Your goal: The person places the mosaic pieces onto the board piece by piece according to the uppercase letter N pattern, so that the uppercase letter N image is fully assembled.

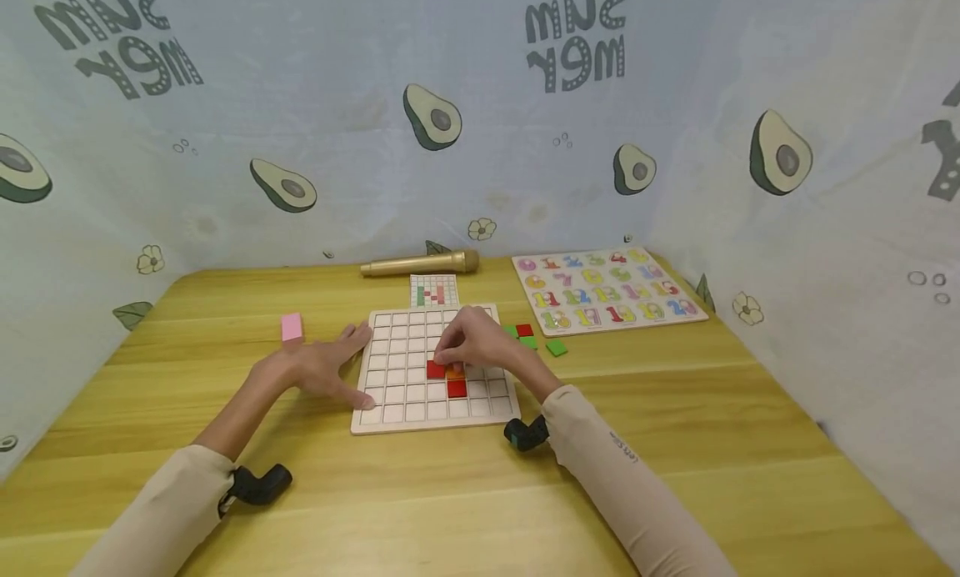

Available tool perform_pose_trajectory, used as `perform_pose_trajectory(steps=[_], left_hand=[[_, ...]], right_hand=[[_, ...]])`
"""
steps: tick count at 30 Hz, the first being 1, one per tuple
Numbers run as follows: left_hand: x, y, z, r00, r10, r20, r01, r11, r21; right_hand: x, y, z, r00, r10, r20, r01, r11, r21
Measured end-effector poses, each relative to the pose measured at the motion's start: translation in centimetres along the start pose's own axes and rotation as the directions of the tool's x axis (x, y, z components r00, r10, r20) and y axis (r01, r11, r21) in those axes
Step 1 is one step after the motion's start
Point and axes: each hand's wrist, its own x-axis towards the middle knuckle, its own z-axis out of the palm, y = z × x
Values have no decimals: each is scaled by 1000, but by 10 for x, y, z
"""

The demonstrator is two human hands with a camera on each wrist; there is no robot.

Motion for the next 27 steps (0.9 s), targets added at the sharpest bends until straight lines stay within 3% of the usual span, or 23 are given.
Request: perform_pose_trajectory(steps=[6,27], left_hand=[[1,1,0,1000,0,-3,0,1000,7],[1,1,1,1000,-2,-10,2,1000,5]], right_hand=[[0,-2,0,998,-63,-3,62,994,-84],[1,0,1,989,-148,22,150,982,-115]])
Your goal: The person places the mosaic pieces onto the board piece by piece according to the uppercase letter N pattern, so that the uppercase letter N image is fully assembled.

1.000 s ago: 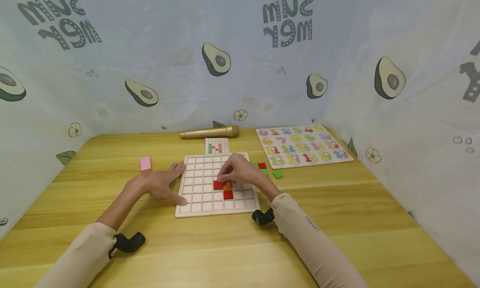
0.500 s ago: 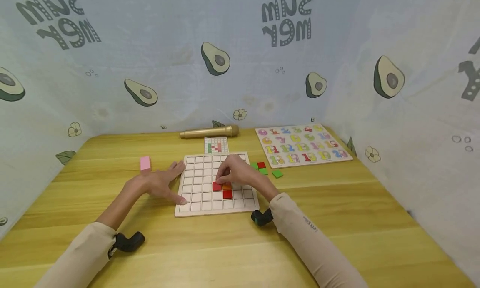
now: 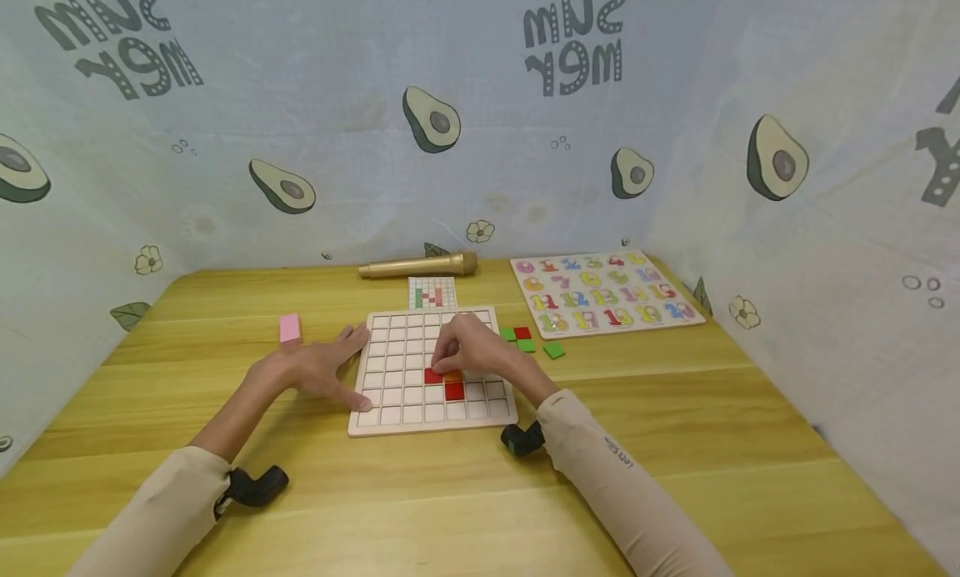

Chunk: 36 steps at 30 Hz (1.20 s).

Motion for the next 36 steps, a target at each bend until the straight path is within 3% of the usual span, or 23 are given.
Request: perform_pose_trajectory(steps=[7,11,19,24,31,36], left_hand=[[0,0,0,1000,2,1,-2,1000,-1],[0,0,0,1000,3,-1,-3,1000,2],[1,0,1,1000,7,2,-7,1000,-2],[1,0,1,1000,8,2,-8,1000,1],[1,-1,1,1000,7,2,-7,1000,1],[2,-2,0,1000,7,0,-7,1000,1]], right_hand=[[-1,-1,0,1000,-1,-3,1,1000,-25],[-5,-4,-13,1000,-12,-8,11,997,-76],[-29,22,-55,991,123,-59,-126,991,-43],[-46,39,-73,978,200,-54,-206,972,-116],[-61,51,-84,959,284,-8,-282,949,-144],[-63,58,-84,953,302,8,-297,941,-159]])
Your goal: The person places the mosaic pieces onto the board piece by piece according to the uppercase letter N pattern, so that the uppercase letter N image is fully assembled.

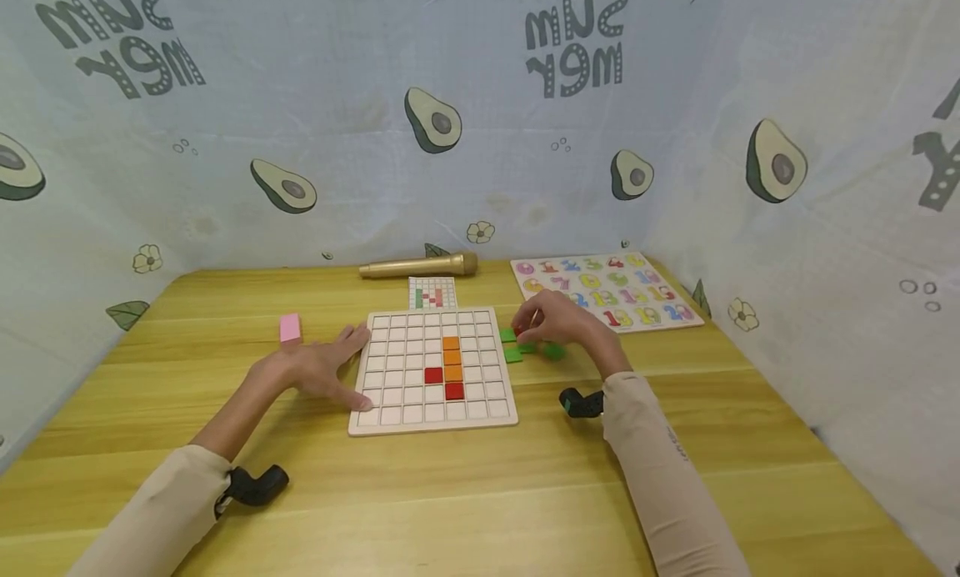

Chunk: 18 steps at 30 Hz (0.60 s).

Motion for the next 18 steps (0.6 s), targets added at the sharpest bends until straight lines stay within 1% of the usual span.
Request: perform_pose_trajectory(steps=[9,18], left_hand=[[-1,2,-2,1000,-1,2,1,1000,-5],[-4,4,-4,1000,-1,11,2,1000,-17]], right_hand=[[4,1,3,999,46,-14,-47,997,-67],[5,-2,2,998,66,-2,-66,994,-86]])
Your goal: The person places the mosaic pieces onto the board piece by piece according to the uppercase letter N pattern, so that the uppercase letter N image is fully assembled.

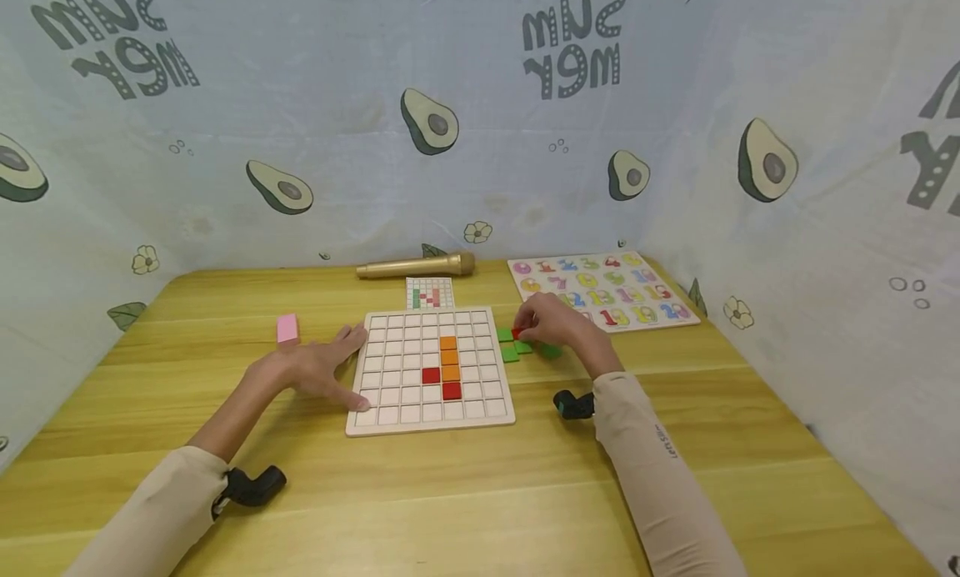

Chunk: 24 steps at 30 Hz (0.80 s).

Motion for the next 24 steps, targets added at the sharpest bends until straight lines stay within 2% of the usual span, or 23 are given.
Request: perform_pose_trajectory(steps=[6,13,24], left_hand=[[-1,0,0,1000,-12,0,12,1000,1],[0,-1,0,1000,-4,-2,4,1000,8],[2,-2,1,1000,1,-4,-1,1000,7]], right_hand=[[-1,-2,0,1000,10,19,-10,1000,-17],[0,-4,-1,999,43,-3,-43,999,12],[1,-3,1,998,3,-58,-1,999,35]])
